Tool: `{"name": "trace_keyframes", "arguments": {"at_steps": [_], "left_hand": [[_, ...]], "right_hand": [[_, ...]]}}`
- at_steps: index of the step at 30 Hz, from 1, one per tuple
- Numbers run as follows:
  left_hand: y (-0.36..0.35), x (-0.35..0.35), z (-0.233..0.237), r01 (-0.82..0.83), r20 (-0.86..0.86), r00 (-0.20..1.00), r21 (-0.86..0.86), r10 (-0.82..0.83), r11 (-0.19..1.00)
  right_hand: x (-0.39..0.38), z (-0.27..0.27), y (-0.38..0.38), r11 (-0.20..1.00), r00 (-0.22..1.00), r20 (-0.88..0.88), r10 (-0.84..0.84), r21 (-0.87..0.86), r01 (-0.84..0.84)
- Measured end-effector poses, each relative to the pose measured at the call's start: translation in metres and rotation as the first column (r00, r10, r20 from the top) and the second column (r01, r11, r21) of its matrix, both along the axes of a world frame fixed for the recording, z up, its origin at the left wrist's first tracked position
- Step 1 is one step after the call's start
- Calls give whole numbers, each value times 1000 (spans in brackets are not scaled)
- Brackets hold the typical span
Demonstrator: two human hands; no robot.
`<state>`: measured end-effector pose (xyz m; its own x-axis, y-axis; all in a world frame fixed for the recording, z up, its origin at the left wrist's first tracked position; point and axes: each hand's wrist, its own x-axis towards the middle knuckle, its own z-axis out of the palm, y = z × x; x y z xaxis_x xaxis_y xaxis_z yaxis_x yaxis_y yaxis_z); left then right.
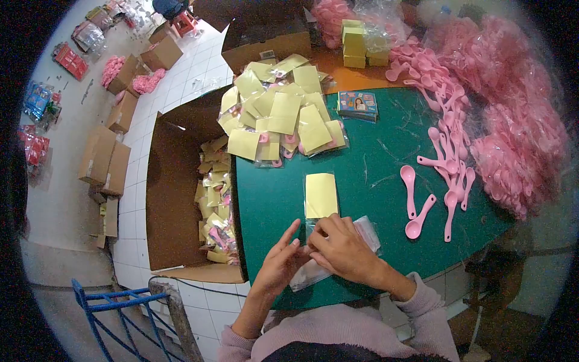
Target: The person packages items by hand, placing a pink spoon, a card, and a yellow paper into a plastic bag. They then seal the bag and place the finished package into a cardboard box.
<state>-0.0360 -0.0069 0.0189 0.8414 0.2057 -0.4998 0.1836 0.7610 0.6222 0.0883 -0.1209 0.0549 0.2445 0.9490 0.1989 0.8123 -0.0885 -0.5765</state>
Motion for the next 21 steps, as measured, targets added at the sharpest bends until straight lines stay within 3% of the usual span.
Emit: {"name": "trace_keyframes", "arguments": {"at_steps": [4,6,8,10,11,13,15,16,17,18,20,21], "left_hand": [[-3,0,10,-118,-54,992,-160,110,980],[-5,1,17,-124,-62,991,-170,115,978],[-6,1,17,-128,-70,991,-179,117,975],[-6,1,10,0,-41,999,39,1,999],[-8,1,6,2,-40,999,39,-1,999],[-11,1,-1,-22,-23,999,264,30,964],[-11,3,0,-83,-6,996,275,88,958],[-11,3,1,-147,8,988,285,151,947],[-9,3,2,-147,8,989,286,151,947],[-5,3,5,-110,8,994,250,112,962],[0,1,9,-19,-22,999,239,25,971],[0,1,8,-15,-20,1000,240,20,971]], "right_hand": [[-6,-9,0,997,995,100,-27,78,19],[-8,-10,-1,991,946,325,-15,130,-28],[-8,-13,-1,992,946,324,21,113,-61],[-7,-13,-3,991,945,324,54,97,-90],[-6,-11,-3,988,952,284,110,76,-136],[0,-6,-4,982,956,246,162,56,-181],[12,0,-8,947,948,-4,317,56,-316],[25,1,-11,947,949,-2,316,56,-316],[44,3,-16,917,875,-273,399,106,-385],[66,4,-23,884,723,-517,458,175,-435],[125,5,-38,924,760,-540,361,95,-371],[145,12,-50,980,741,-669,-59,-181,-85]]}}
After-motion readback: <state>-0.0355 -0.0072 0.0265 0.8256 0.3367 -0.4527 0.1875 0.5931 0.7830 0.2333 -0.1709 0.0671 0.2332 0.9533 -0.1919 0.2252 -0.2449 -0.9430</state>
